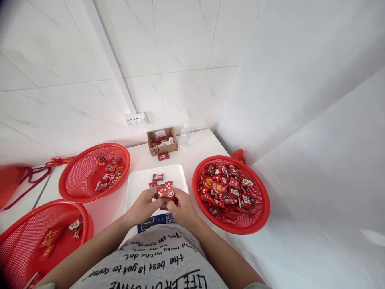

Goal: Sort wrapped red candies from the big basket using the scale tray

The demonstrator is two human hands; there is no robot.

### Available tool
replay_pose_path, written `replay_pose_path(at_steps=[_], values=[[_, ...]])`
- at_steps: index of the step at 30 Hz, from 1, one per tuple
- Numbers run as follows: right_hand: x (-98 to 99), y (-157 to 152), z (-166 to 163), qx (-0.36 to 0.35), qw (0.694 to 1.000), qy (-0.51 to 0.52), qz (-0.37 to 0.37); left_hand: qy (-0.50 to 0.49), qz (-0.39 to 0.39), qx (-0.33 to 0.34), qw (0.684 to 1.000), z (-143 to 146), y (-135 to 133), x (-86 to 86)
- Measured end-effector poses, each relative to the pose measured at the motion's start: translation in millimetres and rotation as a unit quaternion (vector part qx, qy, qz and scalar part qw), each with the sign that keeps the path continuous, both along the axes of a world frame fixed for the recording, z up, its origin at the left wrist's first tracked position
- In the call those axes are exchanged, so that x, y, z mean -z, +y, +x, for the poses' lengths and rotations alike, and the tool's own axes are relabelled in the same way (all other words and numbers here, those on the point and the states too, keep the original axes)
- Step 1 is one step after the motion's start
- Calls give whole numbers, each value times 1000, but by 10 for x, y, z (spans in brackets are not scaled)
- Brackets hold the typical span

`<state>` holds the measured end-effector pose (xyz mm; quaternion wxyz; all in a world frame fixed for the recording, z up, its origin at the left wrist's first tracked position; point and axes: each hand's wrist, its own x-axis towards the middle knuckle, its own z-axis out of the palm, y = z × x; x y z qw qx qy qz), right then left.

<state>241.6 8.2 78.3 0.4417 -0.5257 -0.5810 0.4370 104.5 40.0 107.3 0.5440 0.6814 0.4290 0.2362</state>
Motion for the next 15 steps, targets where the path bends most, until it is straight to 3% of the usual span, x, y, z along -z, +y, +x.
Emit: replay_pose_path(at_steps=[9,15], values=[[-127,9,166,-119,988,-90,-27,-30,-20,39,999,-123,-13,8],[-143,-9,127,-107,991,-80,-7,-16,-6,38,999,-105,-34,-11]])
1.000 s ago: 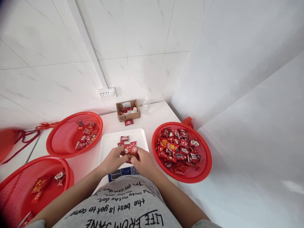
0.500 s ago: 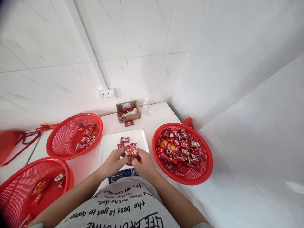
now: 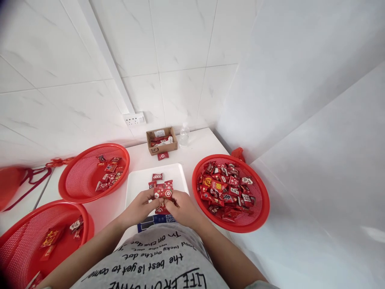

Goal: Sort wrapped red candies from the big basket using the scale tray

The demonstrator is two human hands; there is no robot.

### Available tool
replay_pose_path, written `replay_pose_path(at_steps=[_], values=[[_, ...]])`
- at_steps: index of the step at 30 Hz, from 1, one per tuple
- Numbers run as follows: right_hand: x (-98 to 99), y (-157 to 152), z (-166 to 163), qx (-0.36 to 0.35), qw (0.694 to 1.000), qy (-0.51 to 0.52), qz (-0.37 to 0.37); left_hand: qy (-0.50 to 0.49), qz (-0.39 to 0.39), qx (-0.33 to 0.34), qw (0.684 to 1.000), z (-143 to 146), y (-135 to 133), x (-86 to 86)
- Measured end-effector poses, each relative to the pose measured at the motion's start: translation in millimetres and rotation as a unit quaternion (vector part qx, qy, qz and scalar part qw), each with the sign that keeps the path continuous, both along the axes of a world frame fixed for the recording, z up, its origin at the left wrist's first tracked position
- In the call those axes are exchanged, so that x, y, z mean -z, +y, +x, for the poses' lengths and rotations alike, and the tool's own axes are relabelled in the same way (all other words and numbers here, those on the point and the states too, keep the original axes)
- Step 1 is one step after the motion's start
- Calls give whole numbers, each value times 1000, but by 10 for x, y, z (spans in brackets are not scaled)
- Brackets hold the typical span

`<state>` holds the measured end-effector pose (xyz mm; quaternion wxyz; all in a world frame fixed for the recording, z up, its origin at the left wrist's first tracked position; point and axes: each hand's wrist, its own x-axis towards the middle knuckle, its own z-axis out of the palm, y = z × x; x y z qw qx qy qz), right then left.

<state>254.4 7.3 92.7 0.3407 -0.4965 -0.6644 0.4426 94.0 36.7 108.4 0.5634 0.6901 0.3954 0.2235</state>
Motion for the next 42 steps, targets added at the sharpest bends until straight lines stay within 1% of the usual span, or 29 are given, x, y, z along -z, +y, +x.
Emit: replay_pose_path(at_steps=[3,7,16,20,22,26,28,31,38,42], values=[[-18,-11,-31,17,1000,24,3,-3,13,-1,1000,31,-16,-19],[-43,-21,-48,29,999,45,2,-38,17,-24,999,69,-43,-16],[-66,-40,-66,35,996,81,-16,-92,-24,-48,994,92,-90,20],[-84,-30,-53,22,994,107,-29,-83,-23,-43,995,69,-66,-4],[-84,-24,-29,11,994,109,-21,-74,-21,-33,996,50,-49,-32],[-81,-26,16,18,996,83,30,-60,-36,-10,998,21,-36,-72],[-85,-32,18,17,997,72,32,-53,-46,1,998,16,-38,-74],[-88,-34,2,15,998,58,15,-41,-52,11,998,21,-42,-75],[-76,-32,-36,27,998,62,-5,-25,-4,3,1000,51,-62,-113],[-34,-34,-77,35,993,111,-25,-20,8,-28,999,58,-61,-73]])
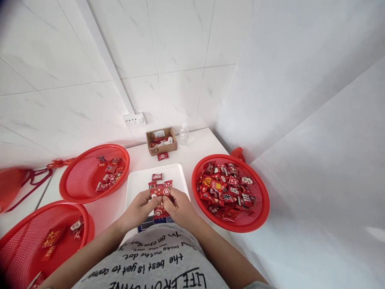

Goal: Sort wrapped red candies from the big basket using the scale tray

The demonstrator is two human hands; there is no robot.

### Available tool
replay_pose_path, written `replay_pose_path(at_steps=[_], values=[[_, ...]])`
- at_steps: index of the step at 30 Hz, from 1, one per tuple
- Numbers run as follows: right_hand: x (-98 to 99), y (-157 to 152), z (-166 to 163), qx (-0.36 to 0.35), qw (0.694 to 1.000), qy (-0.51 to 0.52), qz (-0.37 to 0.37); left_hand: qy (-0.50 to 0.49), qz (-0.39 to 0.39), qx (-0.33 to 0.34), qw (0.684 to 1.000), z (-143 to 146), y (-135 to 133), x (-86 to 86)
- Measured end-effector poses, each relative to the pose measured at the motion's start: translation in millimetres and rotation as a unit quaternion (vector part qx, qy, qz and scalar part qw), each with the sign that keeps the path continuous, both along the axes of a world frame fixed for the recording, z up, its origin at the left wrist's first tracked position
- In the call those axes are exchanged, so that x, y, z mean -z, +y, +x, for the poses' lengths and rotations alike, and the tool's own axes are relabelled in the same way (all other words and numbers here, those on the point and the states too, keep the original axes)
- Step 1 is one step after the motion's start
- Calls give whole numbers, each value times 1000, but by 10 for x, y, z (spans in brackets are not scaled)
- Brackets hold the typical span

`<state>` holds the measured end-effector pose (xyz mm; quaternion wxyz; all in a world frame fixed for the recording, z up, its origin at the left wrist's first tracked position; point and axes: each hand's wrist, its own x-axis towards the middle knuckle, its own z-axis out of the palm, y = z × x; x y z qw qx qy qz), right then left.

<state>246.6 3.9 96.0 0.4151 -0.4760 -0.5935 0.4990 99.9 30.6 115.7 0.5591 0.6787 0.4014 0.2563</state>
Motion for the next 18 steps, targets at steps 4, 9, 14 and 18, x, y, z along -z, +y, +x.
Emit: replay_pose_path(at_steps=[4,9,14,18], values=[[80,13,-11,35,998,49,-12,-25,-43,-1,999,-14,9,35],[110,5,50,27,996,72,-37,-30,-94,2,995,-51,-2,92],[41,-26,45,-23,995,68,-67,-32,-91,-16,995,-61,0,160],[17,-10,21,-29,990,108,-85,-4,-72,-16,997,-40,-1,177]])
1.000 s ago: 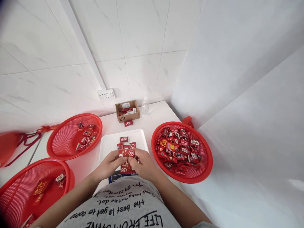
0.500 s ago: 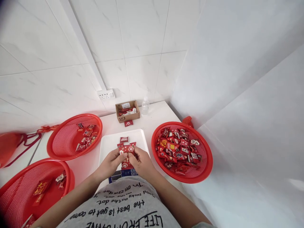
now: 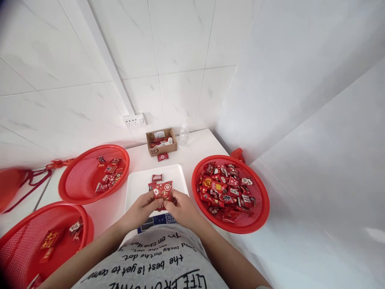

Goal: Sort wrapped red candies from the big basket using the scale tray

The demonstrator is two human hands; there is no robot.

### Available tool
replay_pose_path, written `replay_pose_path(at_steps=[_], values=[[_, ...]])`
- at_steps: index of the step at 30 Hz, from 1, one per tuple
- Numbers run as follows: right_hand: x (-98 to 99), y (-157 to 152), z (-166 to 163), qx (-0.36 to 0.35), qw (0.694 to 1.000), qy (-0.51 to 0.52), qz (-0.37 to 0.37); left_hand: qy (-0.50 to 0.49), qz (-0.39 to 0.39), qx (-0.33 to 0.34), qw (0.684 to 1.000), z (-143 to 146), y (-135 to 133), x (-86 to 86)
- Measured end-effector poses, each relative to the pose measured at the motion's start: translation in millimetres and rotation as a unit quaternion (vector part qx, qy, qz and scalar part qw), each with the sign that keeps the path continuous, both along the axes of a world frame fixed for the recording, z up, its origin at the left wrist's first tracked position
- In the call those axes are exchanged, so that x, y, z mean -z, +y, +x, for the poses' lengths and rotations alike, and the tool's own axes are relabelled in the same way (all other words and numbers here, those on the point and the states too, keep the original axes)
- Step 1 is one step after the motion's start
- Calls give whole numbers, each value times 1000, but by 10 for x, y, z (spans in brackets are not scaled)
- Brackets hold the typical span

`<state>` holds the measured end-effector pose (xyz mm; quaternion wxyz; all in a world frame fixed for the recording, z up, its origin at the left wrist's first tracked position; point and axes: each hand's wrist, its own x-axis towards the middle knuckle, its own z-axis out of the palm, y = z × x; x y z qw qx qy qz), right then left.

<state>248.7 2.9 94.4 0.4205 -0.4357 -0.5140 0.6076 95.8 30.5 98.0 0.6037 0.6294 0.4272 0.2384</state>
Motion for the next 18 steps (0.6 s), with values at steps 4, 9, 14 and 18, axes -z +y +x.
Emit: replay_pose_path(at_steps=[4,9,14,18], values=[[-1,23,3,2,1000,-18,7,-17,7,-6,1000,30,-31,17],[-1,17,8,0,999,-48,8,-26,20,-35,999,43,-77,59],[15,24,26,3,999,-34,-10,-41,13,-24,999,39,-57,107],[97,54,54,30,999,-43,-13,-47,-14,-34,998,48,-37,85]])
